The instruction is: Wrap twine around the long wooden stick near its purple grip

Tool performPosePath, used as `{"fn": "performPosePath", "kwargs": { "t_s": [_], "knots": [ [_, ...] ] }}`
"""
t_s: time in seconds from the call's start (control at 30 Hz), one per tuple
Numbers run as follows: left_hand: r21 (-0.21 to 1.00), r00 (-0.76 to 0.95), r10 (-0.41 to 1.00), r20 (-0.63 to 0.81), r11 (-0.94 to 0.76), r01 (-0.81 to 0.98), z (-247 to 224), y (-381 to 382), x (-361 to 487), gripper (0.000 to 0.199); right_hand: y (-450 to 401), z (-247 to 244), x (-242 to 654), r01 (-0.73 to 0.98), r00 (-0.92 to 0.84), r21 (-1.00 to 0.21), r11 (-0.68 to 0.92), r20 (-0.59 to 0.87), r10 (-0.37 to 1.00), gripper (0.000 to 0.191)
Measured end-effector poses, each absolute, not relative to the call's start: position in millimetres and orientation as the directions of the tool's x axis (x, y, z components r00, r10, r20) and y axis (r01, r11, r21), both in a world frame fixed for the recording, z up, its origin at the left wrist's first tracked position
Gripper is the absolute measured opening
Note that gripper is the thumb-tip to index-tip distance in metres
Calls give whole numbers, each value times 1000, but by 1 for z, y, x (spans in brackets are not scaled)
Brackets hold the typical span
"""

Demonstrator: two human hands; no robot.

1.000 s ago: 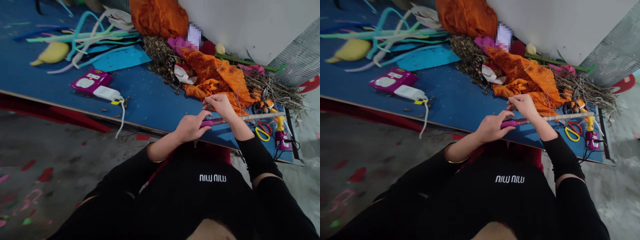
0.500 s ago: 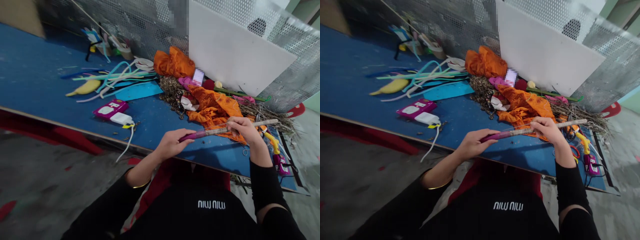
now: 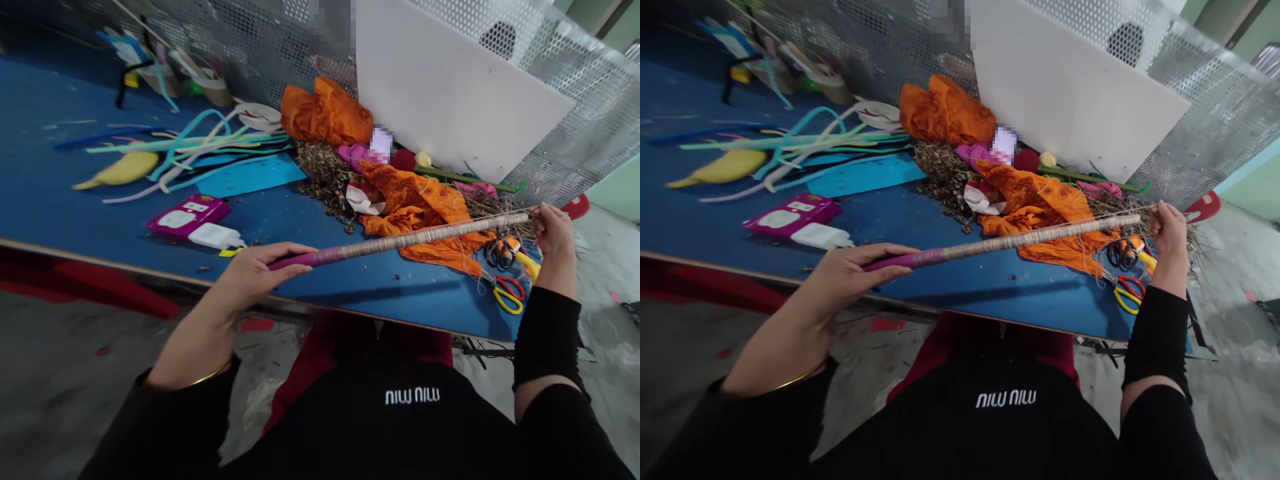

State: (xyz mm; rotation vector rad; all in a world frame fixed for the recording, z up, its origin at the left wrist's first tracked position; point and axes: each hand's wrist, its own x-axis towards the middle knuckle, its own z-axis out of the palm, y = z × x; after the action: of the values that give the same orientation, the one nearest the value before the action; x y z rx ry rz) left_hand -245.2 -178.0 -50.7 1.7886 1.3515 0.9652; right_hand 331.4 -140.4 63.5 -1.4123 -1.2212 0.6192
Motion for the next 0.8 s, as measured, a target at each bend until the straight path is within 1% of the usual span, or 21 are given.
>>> {"fn": "performPosePath", "kwargs": {
  "t_s": [0.1, 0.17, 0.27, 0.33, 0.37, 0.4, 0.47, 0.5, 0.53, 0.57, 0.6, 0.63, 0.67, 0.7, 0.73, 0.77, 0.8],
  "knots": [
    [885, 175, 980, 93, -162, 437, -48, -177, -242, 27, -129, 58, 332, 383, 435, -917, 113, 287, 854, 48],
    [924, 190, 981, 33, -103, 369, -47, -177, -236, 30, -119, 48, 327, 439, 505, -898, 33, 277, 817, 45],
    [990, 253, 966, -57, 22, 142, -44, -176, -218, 37, -108, 26, 315, 535, 604, -829, -162, 241, 759, 38],
    [996, 292, 954, -68, 83, -39, -39, -177, -201, 40, -110, 14, 305, 606, 646, -744, -282, 254, 720, 25],
    [988, 304, 950, -71, 108, -108, -35, -176, -191, 42, -113, 11, 299, 641, 657, -698, -320, 282, 699, 15],
    [978, 319, 945, -77, 133, -158, -32, -176, -182, 43, -119, 8, 292, 684, 655, -641, -349, 330, 680, 13],
    [961, 341, 936, -88, 170, -219, -25, -175, -164, 45, -134, 6, 275, 787, 601, -498, -365, 483, 636, 39],
    [954, 357, 929, -98, 189, -231, -22, -174, -155, 44, -143, 6, 263, 840, 539, -418, -346, 572, 618, 47],
    [947, 366, 924, -106, 207, -247, -20, -173, -147, 43, -153, 4, 249, 887, 462, -353, -298, 652, 601, 47],
    [938, 381, 918, -115, 226, -262, -19, -173, -139, 41, -162, 1, 233, 920, 387, -332, -207, 704, 595, 43],
    [929, 397, 910, -123, 247, -277, -19, -173, -132, 40, -170, -3, 214, 934, 324, -348, -80, 731, 601, 41],
    [919, 415, 900, -135, 271, -288, -19, -173, -125, 39, -177, -9, 194, 923, 246, -379, 68, 716, 653, 40],
    [908, 433, 890, -147, 294, -297, -19, -174, -119, 37, -182, -15, 173, 876, 161, -435, 209, 672, 722, 40],
    [899, 450, 879, -158, 316, -302, -20, -175, -113, 35, -186, -22, 152, 792, 93, -519, 322, 623, 776, 40],
    [891, 464, 869, -169, 336, -306, -20, -176, -108, 34, -188, -29, 133, 676, 43, -620, 398, 572, 819, 44],
    [883, 474, 863, -176, 352, -312, -20, -177, -105, 34, -188, -36, 117, 537, -24, -724, 433, 499, 866, 49],
    [876, 480, 859, -181, 363, -318, -21, -178, -102, 34, -189, -41, 104, 414, -100, -808, 420, 418, 903, 52]
  ]
}}
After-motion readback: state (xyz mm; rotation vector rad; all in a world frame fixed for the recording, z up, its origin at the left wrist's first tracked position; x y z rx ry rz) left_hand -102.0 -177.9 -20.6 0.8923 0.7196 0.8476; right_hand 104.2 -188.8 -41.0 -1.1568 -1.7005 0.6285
